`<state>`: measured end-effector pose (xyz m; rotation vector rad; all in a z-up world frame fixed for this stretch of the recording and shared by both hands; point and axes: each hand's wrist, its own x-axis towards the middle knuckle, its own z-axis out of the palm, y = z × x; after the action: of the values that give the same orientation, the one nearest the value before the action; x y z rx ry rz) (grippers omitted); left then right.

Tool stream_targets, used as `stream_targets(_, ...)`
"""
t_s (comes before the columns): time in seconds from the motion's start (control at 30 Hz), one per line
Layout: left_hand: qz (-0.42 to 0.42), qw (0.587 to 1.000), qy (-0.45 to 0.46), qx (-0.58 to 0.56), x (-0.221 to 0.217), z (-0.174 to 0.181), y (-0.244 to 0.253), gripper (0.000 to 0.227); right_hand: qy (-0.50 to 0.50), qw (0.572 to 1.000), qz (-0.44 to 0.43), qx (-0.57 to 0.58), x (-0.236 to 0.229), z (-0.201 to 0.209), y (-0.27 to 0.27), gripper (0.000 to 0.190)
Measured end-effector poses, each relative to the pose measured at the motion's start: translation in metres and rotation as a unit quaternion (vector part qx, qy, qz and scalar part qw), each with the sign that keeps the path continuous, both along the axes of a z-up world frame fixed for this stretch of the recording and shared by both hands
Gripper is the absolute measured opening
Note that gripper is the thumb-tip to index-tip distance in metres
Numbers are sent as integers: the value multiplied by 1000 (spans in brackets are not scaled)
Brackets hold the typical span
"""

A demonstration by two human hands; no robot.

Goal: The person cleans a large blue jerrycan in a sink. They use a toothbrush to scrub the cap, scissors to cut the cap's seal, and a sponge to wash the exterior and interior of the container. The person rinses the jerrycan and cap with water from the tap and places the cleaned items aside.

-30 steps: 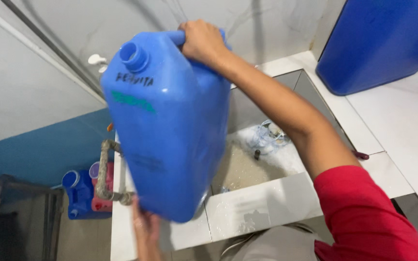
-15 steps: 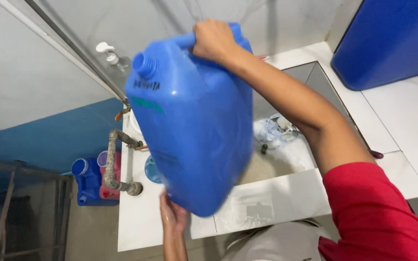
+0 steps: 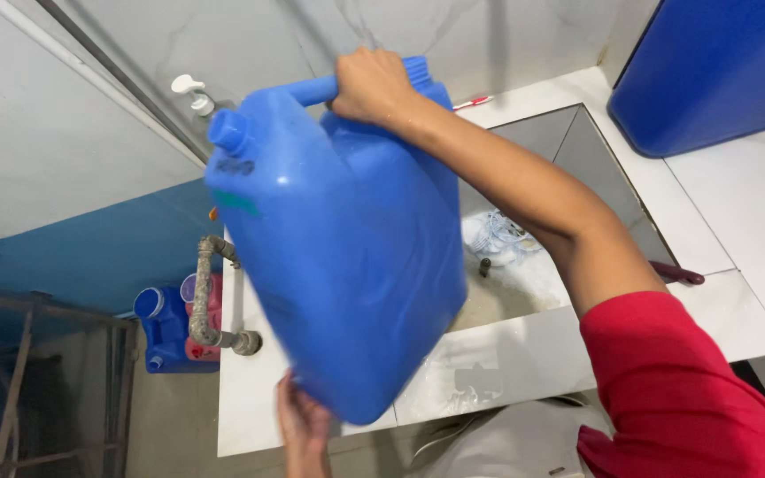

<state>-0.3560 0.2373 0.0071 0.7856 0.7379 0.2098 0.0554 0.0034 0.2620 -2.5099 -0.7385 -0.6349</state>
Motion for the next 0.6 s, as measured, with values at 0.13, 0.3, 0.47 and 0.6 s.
stream_targets(0.13,21,997,-20,72,7,32,34,51,-25,997,5,71,7,7,2,32)
stream_targets(0.3,13,997,-15,71,32,2,-2,40,4,999,41,26,23,-5,-2,48)
stream_targets(0.47,-5,993,-63,97,12,21,12,50,88,974,135,160,29,-73,-80,71)
stream_targets(0.6,-56,981,-136,131,45,92,3,63,222,893,134,369,-3,-135,-175,70)
